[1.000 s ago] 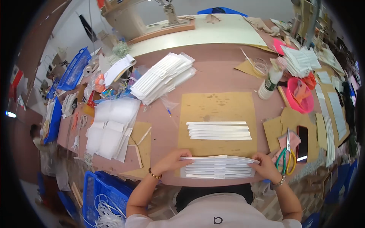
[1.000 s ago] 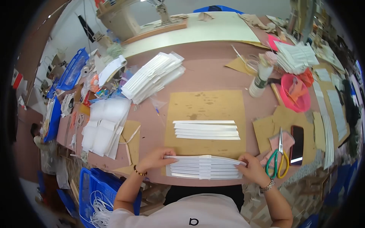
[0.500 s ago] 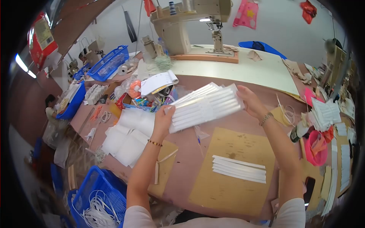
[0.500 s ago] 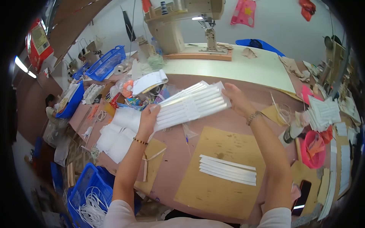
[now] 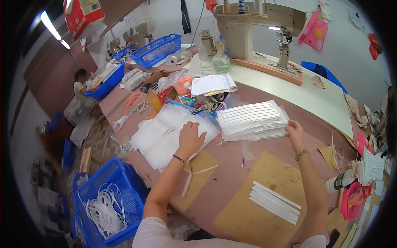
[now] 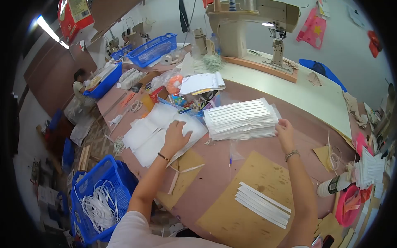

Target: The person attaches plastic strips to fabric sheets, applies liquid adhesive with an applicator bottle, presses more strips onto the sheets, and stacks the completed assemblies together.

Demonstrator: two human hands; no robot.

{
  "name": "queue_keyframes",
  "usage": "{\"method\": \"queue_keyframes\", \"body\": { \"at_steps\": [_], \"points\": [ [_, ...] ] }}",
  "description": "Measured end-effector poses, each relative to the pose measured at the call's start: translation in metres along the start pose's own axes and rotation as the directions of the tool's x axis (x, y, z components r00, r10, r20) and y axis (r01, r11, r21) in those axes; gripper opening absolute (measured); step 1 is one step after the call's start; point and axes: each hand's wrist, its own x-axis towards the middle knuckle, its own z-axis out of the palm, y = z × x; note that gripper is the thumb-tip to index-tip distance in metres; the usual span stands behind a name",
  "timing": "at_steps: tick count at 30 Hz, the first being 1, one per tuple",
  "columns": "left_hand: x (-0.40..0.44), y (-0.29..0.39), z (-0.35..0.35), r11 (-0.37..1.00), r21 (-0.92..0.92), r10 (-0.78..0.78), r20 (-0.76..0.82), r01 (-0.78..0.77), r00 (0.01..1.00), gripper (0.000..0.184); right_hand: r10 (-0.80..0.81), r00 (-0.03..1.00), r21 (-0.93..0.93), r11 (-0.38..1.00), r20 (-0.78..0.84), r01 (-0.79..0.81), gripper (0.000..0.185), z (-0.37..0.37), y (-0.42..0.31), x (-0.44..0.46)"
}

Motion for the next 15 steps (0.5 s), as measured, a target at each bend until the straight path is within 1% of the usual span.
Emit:
{"method": "queue_keyframes", "body": {
  "at_steps": [1,2,3,4,5,6,7,8,9,10,11,12,13,14,15],
  "points": [
    [-0.019,-0.002,-0.008,0.984,0.179,-0.007,0.05,-0.002,0.999,0.034,0.0,1.0,-0.003,1.0,0.027,0.0,0.026,-0.003,-0.001,-0.011],
    [-0.033,-0.004,-0.015,0.936,0.351,-0.019,0.097,-0.016,0.995,0.036,0.002,1.0,-0.007,1.0,0.031,-0.002,0.026,-0.004,-0.002,-0.021],
    [-0.042,-0.012,-0.015,0.936,0.35,-0.022,0.095,-0.013,0.995,0.036,-0.008,0.998,-0.03,1.0,0.07,0.01,0.022,-0.003,-0.006,-0.03],
    [-0.051,-0.023,-0.011,0.915,0.402,0.005,0.089,-0.041,0.996,0.038,-0.014,0.994,-0.053,0.998,0.109,0.02,0.018,0.001,-0.008,-0.04],
    [-0.059,-0.033,-0.006,0.89,0.451,0.034,0.085,-0.069,0.996,0.041,-0.012,0.994,-0.056,0.998,0.111,0.018,0.018,0.007,-0.007,-0.049],
    [-0.06,-0.037,-0.005,0.891,0.449,0.033,0.084,-0.067,0.996,0.041,-0.048,0.985,-0.06,0.996,0.165,0.059,0.018,0.016,-0.007,-0.056],
    [-0.06,-0.039,-0.005,0.896,0.434,0.033,0.134,-0.088,0.991,0.04,-0.08,0.972,-0.063,0.993,0.22,0.096,0.018,0.025,-0.009,-0.067],
    [-0.06,-0.041,-0.005,0.902,0.417,0.034,0.183,-0.109,0.983,0.039,-0.076,0.973,-0.067,0.993,0.219,0.093,0.018,0.033,-0.011,-0.078],
    [-0.056,-0.041,-0.009,0.903,0.415,0.035,0.184,-0.11,0.982,0.039,-0.06,0.949,-0.095,0.991,0.311,0.093,0.019,0.044,-0.017,-0.09],
    [-0.051,-0.041,-0.014,0.93,0.36,-0.015,0.224,-0.069,0.975,0.036,-0.036,0.917,-0.122,0.988,0.398,0.092,0.02,0.054,-0.019,-0.104],
    [-0.048,-0.04,-0.018,0.952,0.306,-0.061,0.267,-0.024,0.962,0.033,-0.029,0.919,-0.123,0.989,0.394,0.084,0.02,0.063,-0.02,-0.116],
    [-0.044,-0.038,-0.024,0.952,0.303,-0.058,0.274,-0.029,0.96,0.033,0.01,0.879,-0.079,0.996,0.478,0.031,0.02,0.071,-0.02,-0.127],
    [-0.042,-0.036,-0.031,0.98,0.184,-0.117,0.248,0.072,0.962,0.03,0.045,0.829,-0.038,0.999,0.557,-0.029,0.02,0.078,-0.021,-0.139],
    [-0.039,-0.033,-0.038,0.984,0.059,-0.177,0.23,0.168,0.957,0.027,0.052,0.834,-0.037,0.999,0.55,-0.038,0.02,0.085,-0.024,-0.151],
    [-0.036,-0.031,-0.046,0.985,0.056,-0.169,0.242,0.161,0.955,0.027,0.099,0.807,-0.03,0.995,0.582,-0.1,0.021,0.091,-0.029,-0.163]
  ]
}}
